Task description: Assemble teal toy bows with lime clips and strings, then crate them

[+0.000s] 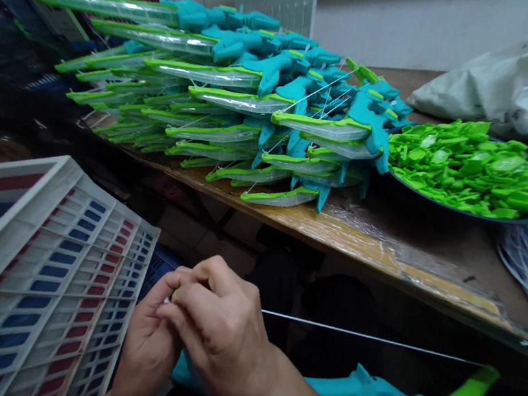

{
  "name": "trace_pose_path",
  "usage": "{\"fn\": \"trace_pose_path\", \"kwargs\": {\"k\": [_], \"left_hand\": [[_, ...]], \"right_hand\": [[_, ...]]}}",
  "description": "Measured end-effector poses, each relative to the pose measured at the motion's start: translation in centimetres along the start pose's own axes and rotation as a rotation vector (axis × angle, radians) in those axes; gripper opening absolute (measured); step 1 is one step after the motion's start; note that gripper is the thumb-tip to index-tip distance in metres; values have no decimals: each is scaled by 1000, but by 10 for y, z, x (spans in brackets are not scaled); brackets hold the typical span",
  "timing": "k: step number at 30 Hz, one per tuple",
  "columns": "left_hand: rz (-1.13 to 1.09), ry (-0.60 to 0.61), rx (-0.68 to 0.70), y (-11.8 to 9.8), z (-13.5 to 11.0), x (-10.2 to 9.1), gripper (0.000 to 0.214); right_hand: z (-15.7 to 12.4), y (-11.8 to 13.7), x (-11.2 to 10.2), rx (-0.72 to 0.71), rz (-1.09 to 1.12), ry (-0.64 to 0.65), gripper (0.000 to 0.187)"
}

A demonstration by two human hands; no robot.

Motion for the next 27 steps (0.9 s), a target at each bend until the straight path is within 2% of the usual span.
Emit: {"fn": "trace_pose_path", "kwargs": {"k": [4, 8, 11, 13, 15, 18, 21, 27], "left_hand": [[-109, -24, -69, 2, -5, 2, 9], [-246, -70, -61, 0, -6, 4, 10], [-307, -100, -72, 1, -5, 4, 10], [-312, -127, -104, 5, -6, 3, 10], [-284, -164, -137, 9, -7, 1, 13], [-242, -173, -149, 14, -9, -2, 17], [-220, -171, -147, 15, -9, -2, 15], [-174, -200, -168, 15, -6, -1, 20]], "right_hand": [[2, -7, 4, 248, 214, -27, 8], [0, -19, 10, 577, 435, 5, 19], [-2, -25, 13, 705, 594, 73, 23], [-1, -25, 12, 684, 661, 105, 16], [1, -23, 7, 591, 653, 155, 5], [3, -20, -1, 472, 554, 246, 18], [4, -20, -6, 421, 443, 288, 15], [1, -18, -6, 301, 330, 258, 7]]}}
Point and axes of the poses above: each hand's wrist, its own z-axis towards the middle knuckle, its own x-axis out of the palm, y = z × x, the point moved 3 cm from there along z, towards the middle knuckle, and after that the axes turned 10 degrees about x, right-handed, at the moved point
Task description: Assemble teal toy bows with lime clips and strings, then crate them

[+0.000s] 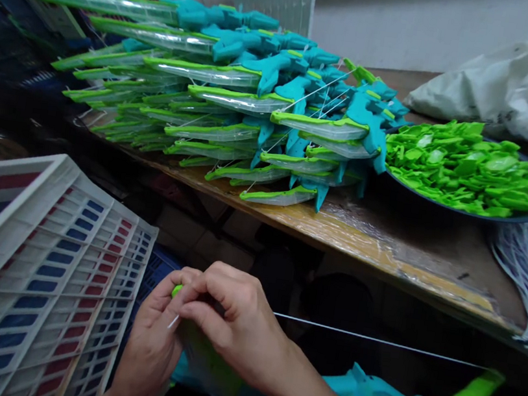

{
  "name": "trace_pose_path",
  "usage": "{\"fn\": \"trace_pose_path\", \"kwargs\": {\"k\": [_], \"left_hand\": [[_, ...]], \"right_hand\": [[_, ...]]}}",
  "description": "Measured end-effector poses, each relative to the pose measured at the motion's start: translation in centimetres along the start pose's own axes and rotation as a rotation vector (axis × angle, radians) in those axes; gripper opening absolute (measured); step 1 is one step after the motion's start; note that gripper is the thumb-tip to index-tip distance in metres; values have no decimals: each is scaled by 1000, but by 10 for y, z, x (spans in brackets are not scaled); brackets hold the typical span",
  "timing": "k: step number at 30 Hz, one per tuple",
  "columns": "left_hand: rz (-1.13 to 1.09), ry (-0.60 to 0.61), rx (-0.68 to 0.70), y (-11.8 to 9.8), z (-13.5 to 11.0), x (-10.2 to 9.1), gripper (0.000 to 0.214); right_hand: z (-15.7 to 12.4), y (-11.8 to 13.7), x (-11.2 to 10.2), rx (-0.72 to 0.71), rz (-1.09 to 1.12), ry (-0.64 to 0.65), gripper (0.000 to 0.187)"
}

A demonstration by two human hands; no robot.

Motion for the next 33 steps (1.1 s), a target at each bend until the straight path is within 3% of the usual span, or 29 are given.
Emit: {"fn": "trace_pose_path", "kwargs": {"k": [5, 9, 19, 23, 25, 30, 33], "left_hand": [[37, 12, 3, -1, 1, 0, 22], [43, 27, 16, -2, 2, 0, 22], [-121, 166, -54, -4, 1, 6, 15], [-129, 163, -68, 0, -1, 4, 14], [-106, 127, -86, 1, -2, 4, 15], [-95, 40, -124, -2, -1, 12, 23], [-127, 6, -122, -3, 2, 17, 28]], "right_hand": [[0, -4, 1, -141, -200, 12, 4], [0, -6, 1, -256, -274, -24, 15], [-8, -11, 7, 20, -64, -245, 14], [-9, -13, 10, -9, -98, -286, 13], [-8, -14, 11, 1, -65, -275, 13], [-5, -20, 12, 256, 246, -199, 16], [-5, -20, 11, 312, 362, -146, 19]]}}
Point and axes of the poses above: each hand's wrist, its own z-axis towards the middle knuckle, its own x-axis out of the palm, y = z × x, the point moved 3 cm from there along z, towards the middle knuckle, and after that the axes turned 10 degrees about x, right-handed, at the moved point
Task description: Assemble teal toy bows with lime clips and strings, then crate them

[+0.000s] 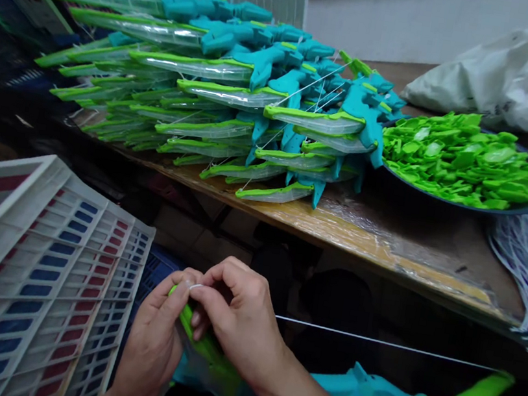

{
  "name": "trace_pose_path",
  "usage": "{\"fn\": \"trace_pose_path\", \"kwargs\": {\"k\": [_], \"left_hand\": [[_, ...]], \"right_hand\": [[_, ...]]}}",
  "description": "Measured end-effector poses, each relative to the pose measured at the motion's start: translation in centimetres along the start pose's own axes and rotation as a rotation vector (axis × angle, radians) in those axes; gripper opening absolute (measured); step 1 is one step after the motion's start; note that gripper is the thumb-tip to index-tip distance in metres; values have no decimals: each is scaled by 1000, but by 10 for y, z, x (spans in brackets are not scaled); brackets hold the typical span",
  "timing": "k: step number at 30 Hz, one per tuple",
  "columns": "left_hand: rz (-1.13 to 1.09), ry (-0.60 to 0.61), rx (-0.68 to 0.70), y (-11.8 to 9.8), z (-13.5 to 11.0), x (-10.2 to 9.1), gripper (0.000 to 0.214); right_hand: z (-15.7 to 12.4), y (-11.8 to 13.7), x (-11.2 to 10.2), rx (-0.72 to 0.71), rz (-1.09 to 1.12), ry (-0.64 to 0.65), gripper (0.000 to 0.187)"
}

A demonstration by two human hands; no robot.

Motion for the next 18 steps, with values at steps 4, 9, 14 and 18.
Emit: {"fn": "trace_pose_path", "kwargs": {"k": [4, 9, 14, 18], "left_hand": [[-77, -29, -42, 2, 5, 1, 27], [-82, 6, -63, 1, 10, 1, 31], [-44, -28, -72, 3, 9, -2, 29], [17, 14, -42, 4, 8, -3, 25]], "right_hand": [[-2, 6, -2, -176, -167, 5, 14], [-3, 10, -5, -337, -349, -12, 16], [3, 6, -6, -140, -175, -15, 10], [7, -1, -5, 34, 34, 19, 11]]}}
Point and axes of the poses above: each hand's wrist, its own z-axis towards the middle knuckle, its own x-axis out of the palm, y = z × x, the point moved 3 cm from there along z, towards the middle knuckle, and after that the axes turned 10 degrees about x, right-handed, at the moved point
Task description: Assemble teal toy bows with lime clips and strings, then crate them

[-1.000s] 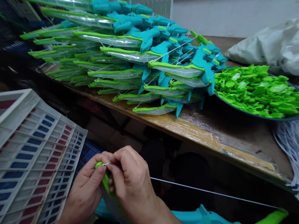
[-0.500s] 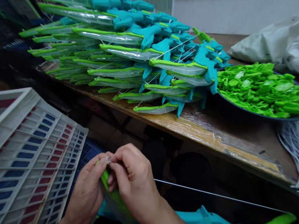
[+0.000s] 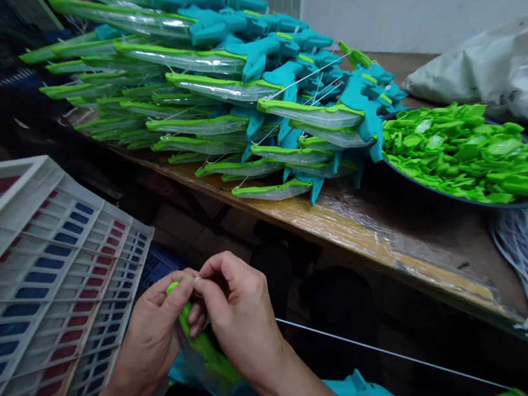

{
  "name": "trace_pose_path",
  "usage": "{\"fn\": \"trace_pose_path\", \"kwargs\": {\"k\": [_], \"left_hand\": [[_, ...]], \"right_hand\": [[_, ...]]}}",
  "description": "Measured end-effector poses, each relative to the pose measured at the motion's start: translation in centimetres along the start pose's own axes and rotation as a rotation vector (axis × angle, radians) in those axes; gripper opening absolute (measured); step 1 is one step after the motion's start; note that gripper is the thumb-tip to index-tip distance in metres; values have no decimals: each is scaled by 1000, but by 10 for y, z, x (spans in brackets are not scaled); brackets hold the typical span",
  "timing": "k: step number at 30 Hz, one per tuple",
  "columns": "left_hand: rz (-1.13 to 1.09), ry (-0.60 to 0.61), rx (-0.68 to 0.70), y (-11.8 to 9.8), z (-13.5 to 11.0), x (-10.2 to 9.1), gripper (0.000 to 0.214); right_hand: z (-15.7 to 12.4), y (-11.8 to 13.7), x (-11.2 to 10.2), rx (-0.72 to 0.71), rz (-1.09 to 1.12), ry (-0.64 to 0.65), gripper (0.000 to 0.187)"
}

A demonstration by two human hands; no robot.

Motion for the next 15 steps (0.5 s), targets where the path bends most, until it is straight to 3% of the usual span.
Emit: {"fn": "trace_pose_path", "kwargs": {"k": [3, 6, 15], "left_hand": [[20, 50, 17, -2, 0, 1, 25], [34, 74, 32, -3, 0, 1, 29], [52, -3, -8, 1, 0, -3, 30]], "right_hand": [[-1, 2, -3, -87, -91, -52, 14], [-5, 7, -4, -265, -353, -128, 19], [-11, 7, 10, -611, -972, -291, 28]]}}
Point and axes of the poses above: each hand's wrist, its own z-axis towards the middle knuckle, its own x-axis out of the palm, y = z × x, the point moved 3 cm from there along z, towards the middle knuckle, and after that the axes turned 10 degrees about x, right-handed, at the moved point
